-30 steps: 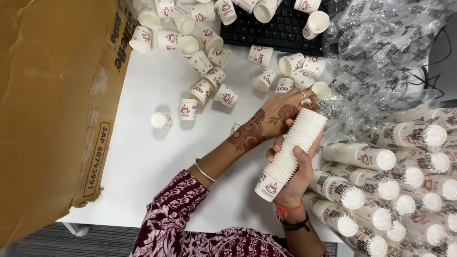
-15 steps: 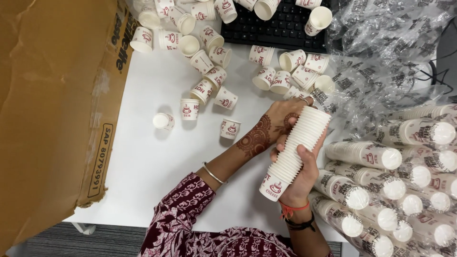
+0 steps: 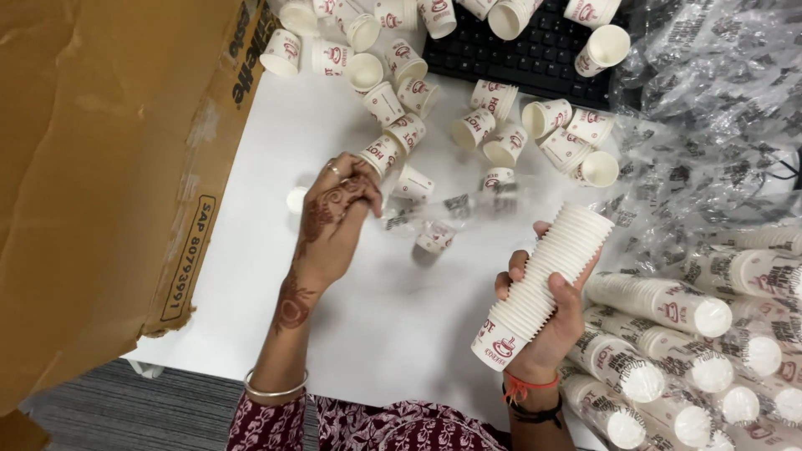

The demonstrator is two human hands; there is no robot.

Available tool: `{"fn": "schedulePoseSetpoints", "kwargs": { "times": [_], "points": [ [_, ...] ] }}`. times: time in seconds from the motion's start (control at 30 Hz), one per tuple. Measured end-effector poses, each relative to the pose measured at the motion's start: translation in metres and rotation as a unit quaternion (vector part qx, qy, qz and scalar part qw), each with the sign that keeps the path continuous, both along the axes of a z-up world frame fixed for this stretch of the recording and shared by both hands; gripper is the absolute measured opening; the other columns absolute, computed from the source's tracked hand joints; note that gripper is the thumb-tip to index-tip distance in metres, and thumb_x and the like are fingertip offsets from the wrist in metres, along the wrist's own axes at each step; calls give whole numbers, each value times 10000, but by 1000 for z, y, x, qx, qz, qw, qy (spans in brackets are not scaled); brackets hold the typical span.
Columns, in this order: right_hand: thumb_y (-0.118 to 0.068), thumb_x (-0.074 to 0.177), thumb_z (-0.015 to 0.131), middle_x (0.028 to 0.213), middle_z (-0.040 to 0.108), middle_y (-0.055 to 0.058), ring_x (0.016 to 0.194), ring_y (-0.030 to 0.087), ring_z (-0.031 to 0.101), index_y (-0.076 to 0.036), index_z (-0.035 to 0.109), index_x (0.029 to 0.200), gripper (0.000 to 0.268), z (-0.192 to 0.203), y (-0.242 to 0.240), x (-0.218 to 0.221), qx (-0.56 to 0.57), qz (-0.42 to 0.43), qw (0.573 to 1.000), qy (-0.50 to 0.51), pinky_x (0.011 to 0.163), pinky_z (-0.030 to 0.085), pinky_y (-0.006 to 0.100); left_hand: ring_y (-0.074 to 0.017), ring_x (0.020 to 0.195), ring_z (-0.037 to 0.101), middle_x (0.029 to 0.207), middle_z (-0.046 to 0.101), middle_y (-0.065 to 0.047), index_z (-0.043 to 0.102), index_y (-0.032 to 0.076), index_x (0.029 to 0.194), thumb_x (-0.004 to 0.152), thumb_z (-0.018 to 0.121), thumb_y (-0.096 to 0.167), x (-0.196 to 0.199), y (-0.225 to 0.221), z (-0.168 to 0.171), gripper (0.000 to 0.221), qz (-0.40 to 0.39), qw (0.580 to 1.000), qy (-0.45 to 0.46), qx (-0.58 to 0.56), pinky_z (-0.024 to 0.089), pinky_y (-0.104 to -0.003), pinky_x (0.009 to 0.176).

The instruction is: Stacking and organizing small paper cups on a table.

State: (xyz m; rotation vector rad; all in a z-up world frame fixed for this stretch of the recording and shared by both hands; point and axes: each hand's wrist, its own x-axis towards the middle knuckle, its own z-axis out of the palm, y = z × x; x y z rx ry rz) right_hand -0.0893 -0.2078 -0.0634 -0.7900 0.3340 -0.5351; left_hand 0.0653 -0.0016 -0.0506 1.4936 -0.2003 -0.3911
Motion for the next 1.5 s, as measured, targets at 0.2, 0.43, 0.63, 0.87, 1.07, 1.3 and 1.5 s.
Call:
{"fn": "schedulePoseSetpoints", "kwargs": {
  "times": [0.2,0.43,0.63,0.87,1.07,1.3,1.5],
  "points": [
    [-149,969,581,1473,480,183,937,207,553,-147,228,1645,762,-5,2,4,18,13,1000,6,690,527,318,-251,1242,519,1215,649,-70,672,4,812,846,472,-40,-38,38,6,208,78,923,-236,293,515,-378,996],
    [-129,965,538,1446,495,175,926,204,569,-154,220,1654,759,-8,11,9,22,38,999,31,693,536,320,-313,1455,375,1409,605,-44,756,111,965,795,576,-13,-101,32,-26,278,96,888,-270,359,382,-531,1191],
    [-124,992,522,1443,500,177,931,202,576,-162,188,1666,753,-11,15,10,25,40,998,35,693,537,318,-314,1500,363,1476,544,-74,690,172,1280,909,712,186,-101,1,-17,372,28,890,-312,330,404,-526,1193],
    [-124,977,528,1448,493,180,938,207,593,-205,151,1675,798,-9,15,11,14,32,999,40,684,555,327,-430,1411,368,1481,478,-197,590,226,1471,847,730,427,-75,-40,14,670,-40,868,-343,358,415,-529,1070],
    [-135,968,563,1425,495,186,924,207,606,-195,140,1691,840,-17,12,11,4,20,999,49,680,564,328,-323,1322,492,1449,540,-116,516,205,1446,917,723,510,-61,-53,-1,645,-15,859,-350,373,471,-472,1073],
    [-139,958,554,1409,521,172,908,206,611,-197,155,1686,832,-16,10,12,-8,13,998,66,669,566,333,-338,1299,480,1485,505,-120,415,184,1570,836,775,385,-47,-65,-13,842,-69,861,-328,382,482,-456,1002],
    [-127,972,561,1409,519,175,921,208,608,-198,153,1697,835,-19,6,12,8,14,999,48,692,569,335,-374,1356,419,1474,471,-150,355,129,1558,693,836,456,-44,-59,-14,1042,-60,877,-346,328,337,-544,1101]
  ]
}}
